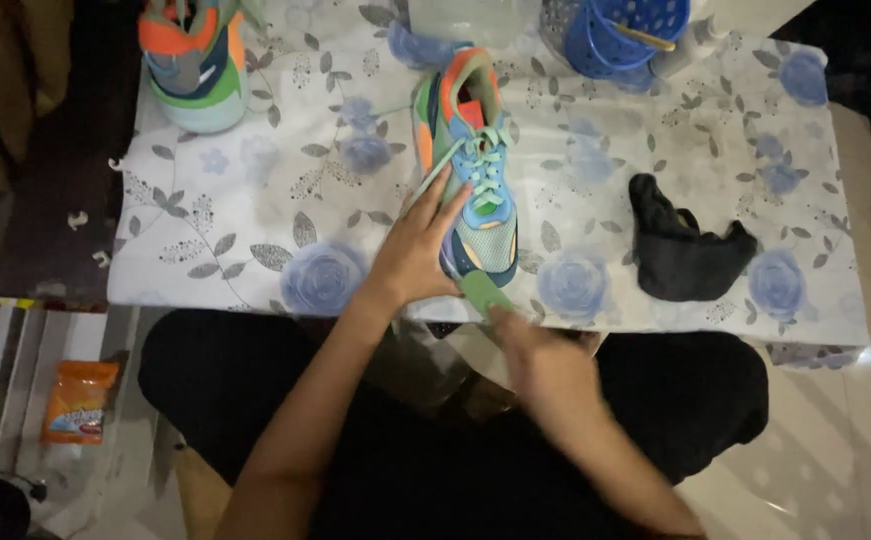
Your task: The person scrubs a colorful sneaker with a green brush, focusing on the upper mesh and side panels. They hold the shoe steady with one hand while scrubbing with the other, occasionally repositioning the shoe to reach different areas.
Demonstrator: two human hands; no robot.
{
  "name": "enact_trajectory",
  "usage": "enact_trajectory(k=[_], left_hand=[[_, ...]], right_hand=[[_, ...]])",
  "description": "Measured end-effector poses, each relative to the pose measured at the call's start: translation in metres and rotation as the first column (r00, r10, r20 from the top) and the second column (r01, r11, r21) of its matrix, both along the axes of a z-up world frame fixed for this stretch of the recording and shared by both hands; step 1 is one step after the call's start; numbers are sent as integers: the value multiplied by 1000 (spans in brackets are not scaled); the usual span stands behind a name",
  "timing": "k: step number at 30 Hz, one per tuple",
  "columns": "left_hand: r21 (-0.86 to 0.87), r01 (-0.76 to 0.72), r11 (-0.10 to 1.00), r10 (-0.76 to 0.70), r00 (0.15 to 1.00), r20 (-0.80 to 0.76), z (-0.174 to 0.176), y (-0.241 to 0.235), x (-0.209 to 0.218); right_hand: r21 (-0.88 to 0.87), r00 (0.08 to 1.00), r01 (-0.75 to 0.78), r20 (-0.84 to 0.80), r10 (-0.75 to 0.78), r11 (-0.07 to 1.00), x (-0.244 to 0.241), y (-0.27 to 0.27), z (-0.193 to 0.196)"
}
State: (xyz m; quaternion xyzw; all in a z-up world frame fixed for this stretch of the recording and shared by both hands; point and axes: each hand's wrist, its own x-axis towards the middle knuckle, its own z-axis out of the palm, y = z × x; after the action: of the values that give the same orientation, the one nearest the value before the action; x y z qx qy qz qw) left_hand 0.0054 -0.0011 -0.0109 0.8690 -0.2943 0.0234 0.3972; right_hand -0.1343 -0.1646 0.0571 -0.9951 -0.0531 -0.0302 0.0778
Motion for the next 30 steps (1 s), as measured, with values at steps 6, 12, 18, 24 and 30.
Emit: enact_trajectory(k=[6, 12, 18, 24, 30], left_hand=[[-71, 3, 997, -6, 999, -44, 17, 3, -5], [5, 44, 999, -44, 994, 102, 13, 5, -1], [54, 46, 997, -41, 996, -84, 39, 8, -5], [-67, 35, 997, -32, 998, 46, 30, 9, -6], [-72, 35, 997, -30, 997, 73, 21, 8, -2]], right_hand=[[65, 971, 66, 224, -79, 996, 135, -32, 47], [45, 940, -215, 280, 194, 976, 337, -44, 10], [-193, 997, -47, -64, 35, 980, 411, -17, -3], [-306, 975, -3, -214, -65, 952, 414, -5, 13], [32, 963, 35, 268, -42, 999, 394, -27, 1]])
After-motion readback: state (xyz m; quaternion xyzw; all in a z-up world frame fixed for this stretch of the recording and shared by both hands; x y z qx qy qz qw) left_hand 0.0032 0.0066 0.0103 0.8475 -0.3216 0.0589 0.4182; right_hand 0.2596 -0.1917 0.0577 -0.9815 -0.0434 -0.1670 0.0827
